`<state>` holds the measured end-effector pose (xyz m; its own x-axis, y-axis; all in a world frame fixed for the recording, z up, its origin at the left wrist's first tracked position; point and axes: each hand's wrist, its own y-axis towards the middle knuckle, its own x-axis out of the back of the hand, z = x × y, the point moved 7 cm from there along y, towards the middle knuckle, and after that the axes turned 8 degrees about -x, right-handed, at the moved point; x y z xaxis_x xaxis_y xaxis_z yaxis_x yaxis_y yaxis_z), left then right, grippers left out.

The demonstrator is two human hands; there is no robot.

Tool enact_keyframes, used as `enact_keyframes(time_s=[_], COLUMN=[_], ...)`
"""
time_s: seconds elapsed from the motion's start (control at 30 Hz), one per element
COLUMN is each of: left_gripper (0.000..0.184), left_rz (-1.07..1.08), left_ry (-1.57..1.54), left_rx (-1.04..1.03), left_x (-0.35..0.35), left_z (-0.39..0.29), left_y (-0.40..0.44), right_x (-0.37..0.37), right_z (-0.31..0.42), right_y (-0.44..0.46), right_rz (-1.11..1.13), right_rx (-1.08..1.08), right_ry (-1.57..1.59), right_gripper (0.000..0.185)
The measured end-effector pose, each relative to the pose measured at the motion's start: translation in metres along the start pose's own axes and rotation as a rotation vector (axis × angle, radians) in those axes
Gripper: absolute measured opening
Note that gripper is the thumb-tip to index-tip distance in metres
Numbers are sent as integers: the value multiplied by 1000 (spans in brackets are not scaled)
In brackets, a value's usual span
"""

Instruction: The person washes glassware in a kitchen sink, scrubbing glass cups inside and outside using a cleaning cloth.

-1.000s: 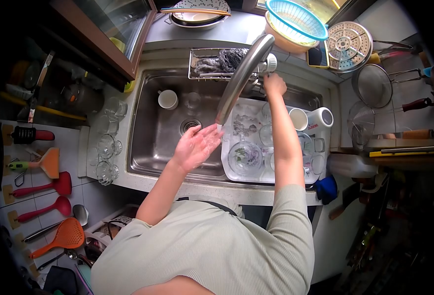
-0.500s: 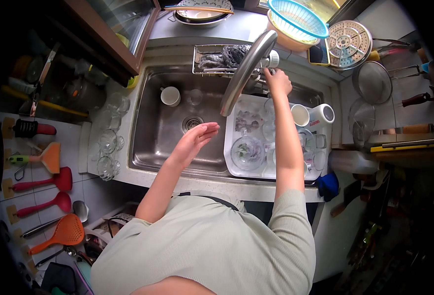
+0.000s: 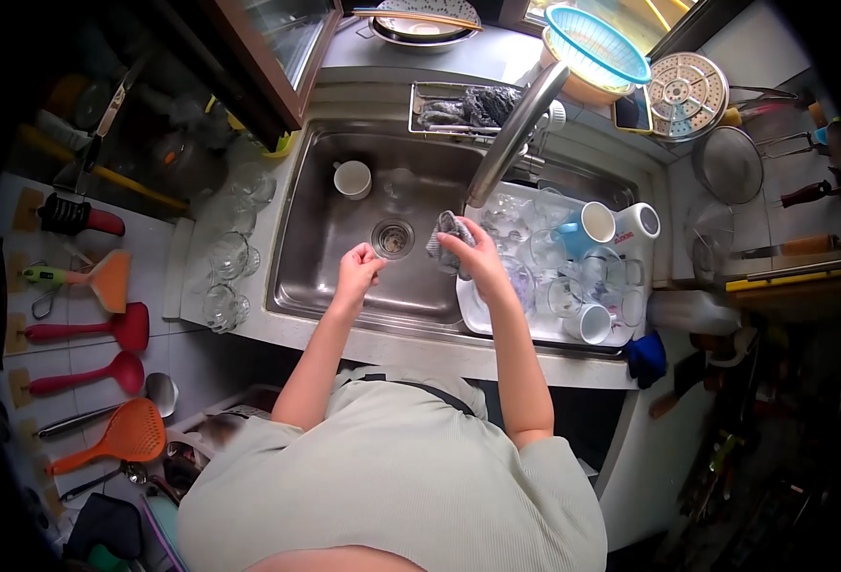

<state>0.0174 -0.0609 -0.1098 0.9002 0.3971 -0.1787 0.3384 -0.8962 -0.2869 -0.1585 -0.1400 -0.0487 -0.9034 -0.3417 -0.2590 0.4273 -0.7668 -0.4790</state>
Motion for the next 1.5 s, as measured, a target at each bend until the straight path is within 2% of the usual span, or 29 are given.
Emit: enact_keyframes(time_s=[0.1,0.13,0.2,0.27,0.37,0.57,0.73,0.83,0.87,0.97,1.0,1.13,1.3,1.5], left_gripper=[25,17,14,21,23,36,46,54,55,60,61,64,65,67], left_rz=[-29,-38,-105,-135,-231,-339,-417,-441,-445,-454,-455,-446,-446,-446], left_ry=[-53,-55,-39,-2,-46,-180,-318,-300,-312,-342,-360,-387,-431,-416], left_rx=[31,70,68,55,60,35,0,-6,-26,-36,-31,-10,-7,-32], left_x=[17,25,40,59,85,132,158,167,169,173,174,174,174,166], left_z=[13,17,17,24,22,19,11,0,-1,-3,-4,-6,0,-3], left_y=[-1,-2,-3,0,1,9,25,36,40,52,55,63,69,63], right_x=[-32,-41,-68,-94,-124,-180,-241,-279,-287,-304,-309,-319,-308,-261], right_z=[-40,-54,-73,-82,-84,-80,-35,-2,1,-7,-8,-20,-24,-28], right_y=[17,25,34,41,54,108,141,139,142,160,162,173,166,135], right_rz=[147,176,280,362,347,323,212,161,171,173,163,151,130,98], right_rx=[-125,-200,-296,-362,-389,-167,347,540,536,644,733,820,840,821], right_ry=[146,214,383,464,458,81,-562,-961,-1068,-1270,-1298,-1441,-1399,-1302], right_gripper=[37,38,36,37,34,27,39,39,39,35,29,18,19,19])
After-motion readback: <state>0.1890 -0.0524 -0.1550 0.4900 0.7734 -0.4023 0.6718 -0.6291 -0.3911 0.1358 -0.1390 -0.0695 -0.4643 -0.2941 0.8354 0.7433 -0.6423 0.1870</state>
